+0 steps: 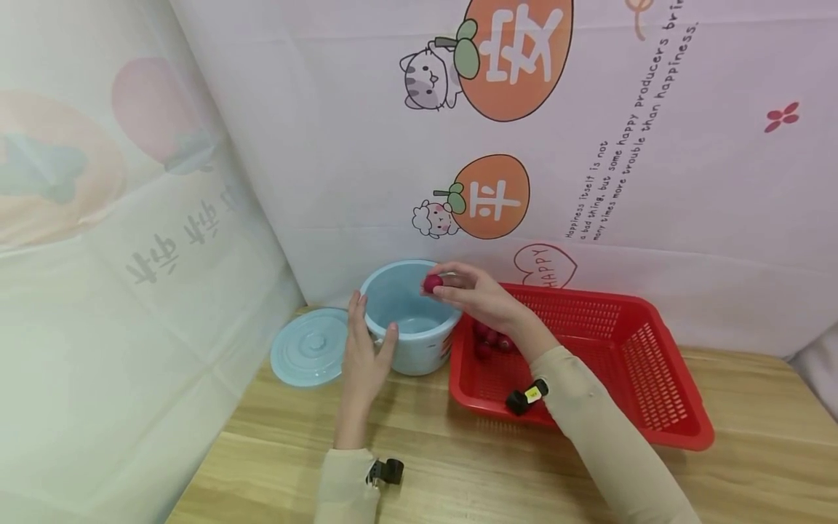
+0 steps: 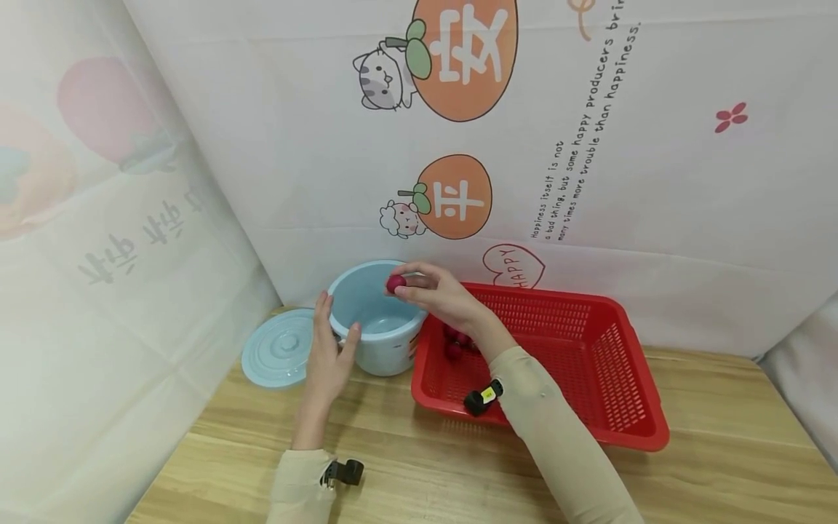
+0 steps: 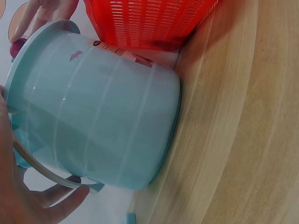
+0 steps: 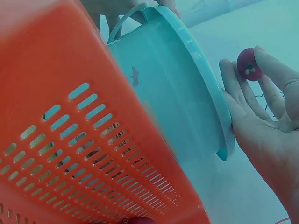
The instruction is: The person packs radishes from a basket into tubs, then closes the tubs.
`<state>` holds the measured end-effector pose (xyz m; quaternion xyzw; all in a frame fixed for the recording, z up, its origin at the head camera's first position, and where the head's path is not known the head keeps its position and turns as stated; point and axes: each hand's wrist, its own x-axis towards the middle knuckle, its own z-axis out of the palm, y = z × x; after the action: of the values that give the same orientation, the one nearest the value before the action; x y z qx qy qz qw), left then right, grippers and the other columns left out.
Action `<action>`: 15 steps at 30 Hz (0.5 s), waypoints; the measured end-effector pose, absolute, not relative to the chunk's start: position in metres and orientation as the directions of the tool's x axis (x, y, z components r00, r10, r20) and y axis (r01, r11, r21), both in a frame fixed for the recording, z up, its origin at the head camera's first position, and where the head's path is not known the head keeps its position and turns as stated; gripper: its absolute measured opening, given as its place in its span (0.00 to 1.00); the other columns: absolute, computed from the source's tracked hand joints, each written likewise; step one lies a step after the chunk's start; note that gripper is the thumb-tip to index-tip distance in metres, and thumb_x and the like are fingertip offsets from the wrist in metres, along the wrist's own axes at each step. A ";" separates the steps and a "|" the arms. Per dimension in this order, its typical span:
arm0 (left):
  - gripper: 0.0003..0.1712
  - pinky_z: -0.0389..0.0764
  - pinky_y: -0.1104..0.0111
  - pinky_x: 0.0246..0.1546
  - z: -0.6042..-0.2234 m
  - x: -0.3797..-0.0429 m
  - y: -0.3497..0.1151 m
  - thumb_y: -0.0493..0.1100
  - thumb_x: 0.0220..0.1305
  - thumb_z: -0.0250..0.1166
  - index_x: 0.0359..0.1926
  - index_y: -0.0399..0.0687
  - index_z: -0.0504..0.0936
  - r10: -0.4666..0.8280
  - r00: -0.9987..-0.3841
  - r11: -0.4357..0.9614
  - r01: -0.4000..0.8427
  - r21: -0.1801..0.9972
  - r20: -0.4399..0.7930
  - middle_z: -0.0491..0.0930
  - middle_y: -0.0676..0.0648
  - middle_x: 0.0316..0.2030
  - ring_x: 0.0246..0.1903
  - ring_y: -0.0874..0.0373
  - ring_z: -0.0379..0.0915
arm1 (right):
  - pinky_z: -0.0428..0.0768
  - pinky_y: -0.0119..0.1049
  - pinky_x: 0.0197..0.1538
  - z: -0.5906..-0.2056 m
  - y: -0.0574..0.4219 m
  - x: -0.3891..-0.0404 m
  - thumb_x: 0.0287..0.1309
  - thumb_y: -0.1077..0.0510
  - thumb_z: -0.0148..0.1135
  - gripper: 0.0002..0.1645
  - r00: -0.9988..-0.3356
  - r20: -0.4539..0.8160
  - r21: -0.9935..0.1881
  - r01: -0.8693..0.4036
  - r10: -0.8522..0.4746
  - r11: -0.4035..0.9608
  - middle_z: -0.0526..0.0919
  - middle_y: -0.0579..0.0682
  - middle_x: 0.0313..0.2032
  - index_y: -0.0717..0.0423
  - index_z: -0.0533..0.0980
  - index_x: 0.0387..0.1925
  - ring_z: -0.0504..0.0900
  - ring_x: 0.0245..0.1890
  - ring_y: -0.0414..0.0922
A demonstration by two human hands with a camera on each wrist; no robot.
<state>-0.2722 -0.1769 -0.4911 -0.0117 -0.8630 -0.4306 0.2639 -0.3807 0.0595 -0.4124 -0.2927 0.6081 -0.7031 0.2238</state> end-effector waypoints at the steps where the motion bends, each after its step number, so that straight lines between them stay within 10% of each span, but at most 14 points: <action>1: 0.48 0.65 0.38 0.71 -0.491 -0.272 -0.177 0.64 0.77 0.57 0.85 0.47 0.49 -0.207 -0.860 0.629 0.249 0.737 0.467 0.44 0.52 0.85 0.80 0.46 0.52 | 0.74 0.48 0.70 -0.413 0.060 -0.381 0.73 0.65 0.63 0.26 -0.730 0.134 -0.986 -0.034 -0.670 -0.160 0.82 0.62 0.62 0.62 0.72 0.69 0.78 0.67 0.60; 15: 0.49 0.65 0.36 0.70 -0.491 -0.271 -0.177 0.64 0.76 0.58 0.85 0.50 0.49 -0.213 -0.857 0.618 0.253 0.744 0.469 0.44 0.54 0.85 0.80 0.45 0.53 | 0.73 0.53 0.71 -0.410 0.058 -0.383 0.73 0.61 0.65 0.22 -0.742 0.073 -0.994 -0.106 -0.667 0.009 0.82 0.57 0.62 0.53 0.77 0.66 0.78 0.65 0.54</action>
<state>-0.2710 -0.1773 -0.4909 -0.0117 -0.8590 -0.4366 0.2670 -0.3827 0.0585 -0.4097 -0.2859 0.6759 -0.6433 0.2179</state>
